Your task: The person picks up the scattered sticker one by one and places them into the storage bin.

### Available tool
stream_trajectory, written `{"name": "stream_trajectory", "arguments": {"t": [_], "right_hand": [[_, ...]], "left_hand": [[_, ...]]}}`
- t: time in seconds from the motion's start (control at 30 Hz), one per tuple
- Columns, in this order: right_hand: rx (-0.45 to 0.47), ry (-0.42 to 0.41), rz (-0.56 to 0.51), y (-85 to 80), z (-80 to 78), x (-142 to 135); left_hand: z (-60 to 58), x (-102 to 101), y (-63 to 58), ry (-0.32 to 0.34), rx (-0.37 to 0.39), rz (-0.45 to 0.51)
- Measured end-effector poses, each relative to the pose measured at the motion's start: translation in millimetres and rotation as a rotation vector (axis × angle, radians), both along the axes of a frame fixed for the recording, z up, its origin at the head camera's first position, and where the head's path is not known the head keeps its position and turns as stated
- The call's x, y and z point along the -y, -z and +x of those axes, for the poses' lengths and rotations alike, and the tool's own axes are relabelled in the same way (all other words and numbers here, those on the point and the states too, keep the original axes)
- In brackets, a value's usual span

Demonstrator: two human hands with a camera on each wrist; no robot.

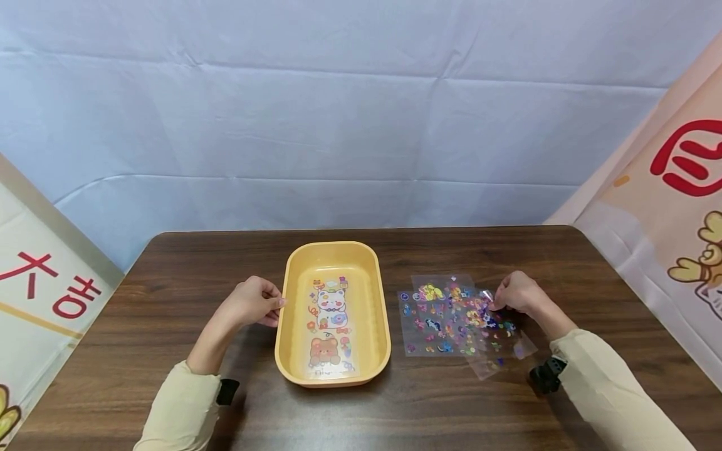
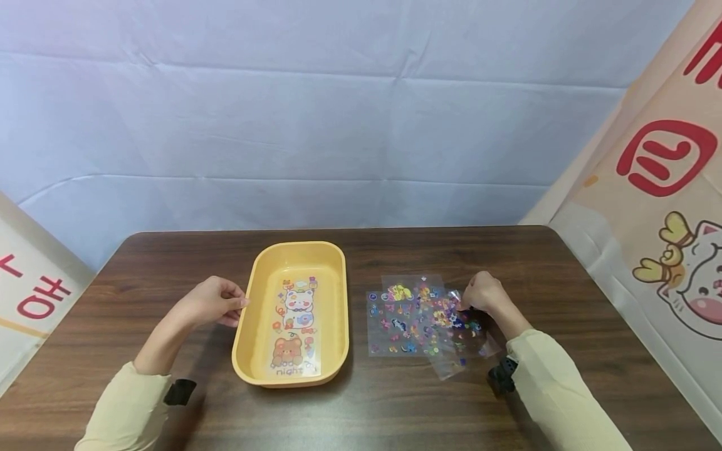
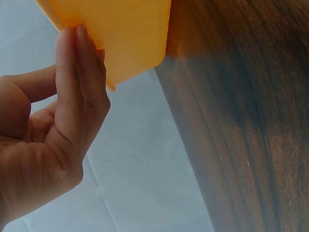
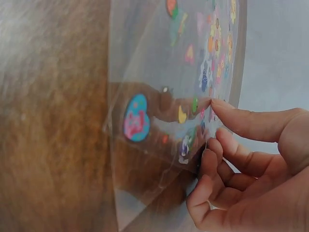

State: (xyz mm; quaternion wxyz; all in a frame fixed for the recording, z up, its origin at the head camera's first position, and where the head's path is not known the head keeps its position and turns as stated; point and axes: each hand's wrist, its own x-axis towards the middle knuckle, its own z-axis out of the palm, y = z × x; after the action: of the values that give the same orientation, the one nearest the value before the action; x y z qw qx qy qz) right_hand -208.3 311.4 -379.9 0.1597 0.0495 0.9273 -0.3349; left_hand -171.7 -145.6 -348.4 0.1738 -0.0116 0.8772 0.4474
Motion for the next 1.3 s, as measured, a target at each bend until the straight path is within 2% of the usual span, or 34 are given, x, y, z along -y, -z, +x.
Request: {"name": "stream_trajectory", "arguments": {"t": [0.2, 0.5, 0.8, 1.3], "right_hand": [[-0.023, -0.021, 0.013, 1.0, 0.9, 1.5], [-0.018, -0.036, -0.037, 2.8, 1.3, 4.4], [-0.030, -0.063, 0.002, 2.1, 1.2, 4.6], [-0.054, -0.091, -0.090, 3.2, -0.1, -1.9]], "left_hand": [[-0.3, 0.3, 0.3, -0.005, 0.002, 0.002], [-1.1, -0.2, 0.3, -0.004, 0.001, 0.006], [-0.8, 0.4, 0.2, -0.007, 0.000, 0.013], [2.0, -0.3, -3.6, -0.009, 0.005, 0.011]]}}
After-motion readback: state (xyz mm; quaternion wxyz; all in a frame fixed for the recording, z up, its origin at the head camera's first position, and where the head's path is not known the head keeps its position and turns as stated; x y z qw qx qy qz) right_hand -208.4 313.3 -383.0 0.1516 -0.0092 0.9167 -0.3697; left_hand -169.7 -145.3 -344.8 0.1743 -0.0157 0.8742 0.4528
